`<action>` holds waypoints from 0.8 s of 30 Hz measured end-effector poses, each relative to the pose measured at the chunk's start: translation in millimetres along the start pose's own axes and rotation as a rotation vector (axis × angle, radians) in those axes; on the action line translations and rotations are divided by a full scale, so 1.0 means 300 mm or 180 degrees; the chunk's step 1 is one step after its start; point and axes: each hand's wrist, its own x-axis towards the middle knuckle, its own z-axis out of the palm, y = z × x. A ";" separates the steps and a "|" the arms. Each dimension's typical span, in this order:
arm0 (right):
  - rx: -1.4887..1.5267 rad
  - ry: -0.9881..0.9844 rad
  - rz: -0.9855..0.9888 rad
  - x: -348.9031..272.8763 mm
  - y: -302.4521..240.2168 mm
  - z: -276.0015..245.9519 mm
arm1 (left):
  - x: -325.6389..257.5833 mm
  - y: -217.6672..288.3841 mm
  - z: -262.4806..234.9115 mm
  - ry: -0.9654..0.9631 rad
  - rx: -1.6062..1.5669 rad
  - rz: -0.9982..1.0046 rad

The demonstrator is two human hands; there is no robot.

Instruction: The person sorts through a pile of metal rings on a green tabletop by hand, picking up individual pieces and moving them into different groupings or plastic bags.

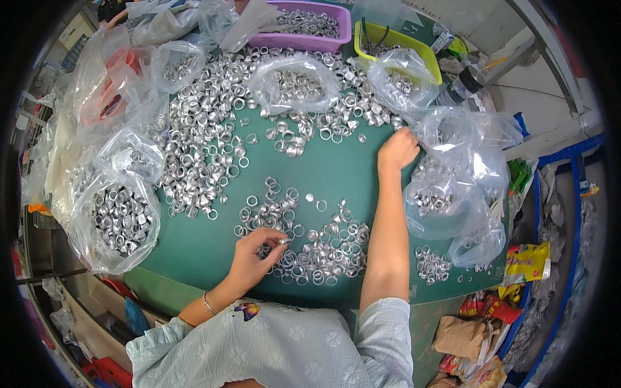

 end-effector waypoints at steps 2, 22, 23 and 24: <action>0.0430 0.0195 -0.0002 -0.008 0.050 0.031 | 0.009 0.004 -0.001 -0.0026 -0.0052 0.0050; 0.4197 -0.3149 -0.0817 -0.406 -0.050 -0.547 | 0.008 0.045 -0.021 0.0190 -0.0187 0.0348; 0.4340 -0.3571 -0.0693 -0.473 -0.042 -0.572 | 0.002 0.050 -0.020 0.0178 -0.0183 0.0416; 0.4533 -0.3491 -0.0863 -0.519 -0.031 -0.586 | -0.003 0.053 -0.017 0.0161 -0.0187 0.0497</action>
